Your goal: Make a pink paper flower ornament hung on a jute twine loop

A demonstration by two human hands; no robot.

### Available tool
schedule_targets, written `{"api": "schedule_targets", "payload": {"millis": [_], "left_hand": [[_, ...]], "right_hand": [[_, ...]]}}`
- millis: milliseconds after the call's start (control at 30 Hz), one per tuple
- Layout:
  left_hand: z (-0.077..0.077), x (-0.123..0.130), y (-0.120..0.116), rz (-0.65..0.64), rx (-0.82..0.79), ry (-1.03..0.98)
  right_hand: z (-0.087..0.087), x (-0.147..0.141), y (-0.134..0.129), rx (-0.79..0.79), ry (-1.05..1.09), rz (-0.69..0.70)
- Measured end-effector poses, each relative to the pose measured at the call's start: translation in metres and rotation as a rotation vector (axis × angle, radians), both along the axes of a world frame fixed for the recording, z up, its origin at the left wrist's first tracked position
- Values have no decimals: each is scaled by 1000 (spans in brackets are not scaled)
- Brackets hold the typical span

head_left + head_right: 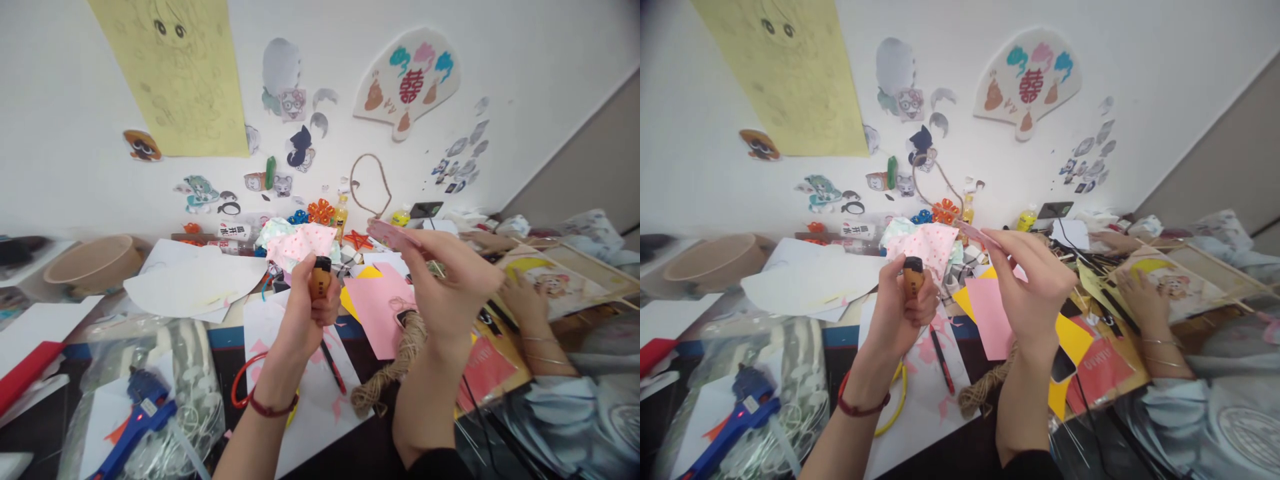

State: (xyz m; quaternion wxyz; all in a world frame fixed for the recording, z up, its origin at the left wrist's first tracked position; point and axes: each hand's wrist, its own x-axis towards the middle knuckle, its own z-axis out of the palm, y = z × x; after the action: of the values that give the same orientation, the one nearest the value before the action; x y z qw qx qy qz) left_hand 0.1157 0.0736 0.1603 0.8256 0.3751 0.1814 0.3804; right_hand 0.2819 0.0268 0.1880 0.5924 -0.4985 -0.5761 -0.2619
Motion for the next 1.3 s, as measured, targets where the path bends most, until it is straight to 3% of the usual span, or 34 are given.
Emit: {"api": "schedule_targets", "payload": {"millis": [233,467,1000,1300], "left_hand": [[1,0,-3,48,9,42],[1,1,-2,62,10,82],[3,1,-3,99,2,118],[1,3,-4,54,-14,136]], "right_hand": [[-2,1,2,52,-74,-16],[-1,2,1,72,-168,-119],[-5,1,3,51,-202,-75],[-2,0,0,31,-234,-89]]}}
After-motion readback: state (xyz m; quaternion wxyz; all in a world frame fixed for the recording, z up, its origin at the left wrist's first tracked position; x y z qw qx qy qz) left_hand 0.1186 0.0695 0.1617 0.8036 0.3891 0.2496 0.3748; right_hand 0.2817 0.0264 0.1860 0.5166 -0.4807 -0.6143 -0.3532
